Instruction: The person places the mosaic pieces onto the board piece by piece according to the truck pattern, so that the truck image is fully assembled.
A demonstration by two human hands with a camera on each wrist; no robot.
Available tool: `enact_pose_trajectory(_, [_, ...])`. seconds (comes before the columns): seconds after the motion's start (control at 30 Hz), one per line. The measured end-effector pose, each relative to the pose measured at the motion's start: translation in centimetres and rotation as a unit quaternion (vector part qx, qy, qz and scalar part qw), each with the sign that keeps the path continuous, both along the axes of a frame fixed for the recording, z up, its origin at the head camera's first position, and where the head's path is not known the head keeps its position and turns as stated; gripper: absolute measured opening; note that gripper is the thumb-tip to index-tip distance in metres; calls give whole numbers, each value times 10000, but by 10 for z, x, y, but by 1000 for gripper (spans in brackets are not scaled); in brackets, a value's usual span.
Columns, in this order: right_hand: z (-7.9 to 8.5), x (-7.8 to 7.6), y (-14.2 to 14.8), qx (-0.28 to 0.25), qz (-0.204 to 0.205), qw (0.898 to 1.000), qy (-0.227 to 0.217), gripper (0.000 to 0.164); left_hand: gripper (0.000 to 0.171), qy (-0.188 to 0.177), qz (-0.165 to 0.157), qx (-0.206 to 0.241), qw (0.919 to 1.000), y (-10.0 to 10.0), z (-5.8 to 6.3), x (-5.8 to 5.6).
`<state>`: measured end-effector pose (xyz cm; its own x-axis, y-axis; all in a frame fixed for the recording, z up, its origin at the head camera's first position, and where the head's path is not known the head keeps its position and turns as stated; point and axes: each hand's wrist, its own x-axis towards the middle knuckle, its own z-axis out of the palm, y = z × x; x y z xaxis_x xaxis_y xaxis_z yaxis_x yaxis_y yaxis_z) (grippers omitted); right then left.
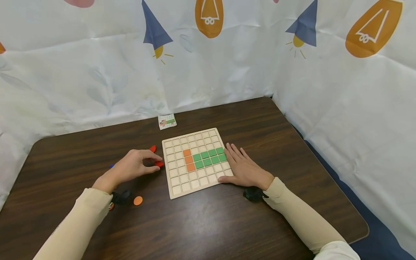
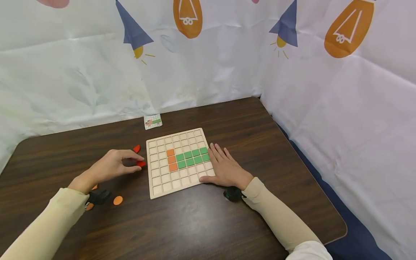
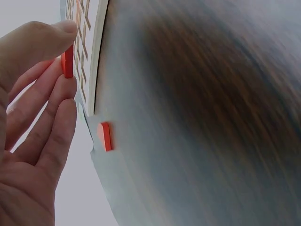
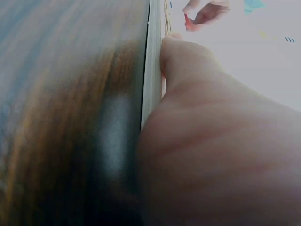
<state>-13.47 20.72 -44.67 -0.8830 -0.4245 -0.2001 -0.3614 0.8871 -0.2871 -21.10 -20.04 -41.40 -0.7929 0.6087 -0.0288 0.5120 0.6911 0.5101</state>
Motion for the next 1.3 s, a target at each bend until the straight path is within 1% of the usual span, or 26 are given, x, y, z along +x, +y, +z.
enact_pose_trajectory(0.3, [-3,-1,1,-1,-17,10000,8,112,25,254,-135,345,9990,17,-4,-5])
enact_pose_trajectory(0.37, [-3,-1,1,10,-21,10000,8,112,24,284,-160,362,9988,21,-5,-7])
enact_pose_trajectory(0.47, [-3,-1,1,-5,-22,10000,2,112,24,302,-183,321,9989,27,-6,-10])
enact_pose_trajectory(0.57, [-4,-2,1,-8,-22,10000,14,112,27,200,-168,297,9992,32,-7,-12])
enact_pose_trajectory(0.67, [-4,-2,2,-10,-23,10000,27,112,29,177,-186,250,9994,37,-7,-14])
enact_pose_trajectory(1.0, [-4,-2,3,-18,-42,10000,-8,112,24,492,-274,54,9984,55,-13,-21])
enact_pose_trajectory(1.2, [-3,-2,2,-31,-24,10000,-2,112,23,618,-302,1,9976,62,-14,-23])
enact_pose_trajectory(1.3, [-4,-3,2,-16,-25,10000,13,112,22,600,-274,-7,9978,65,-15,-24])
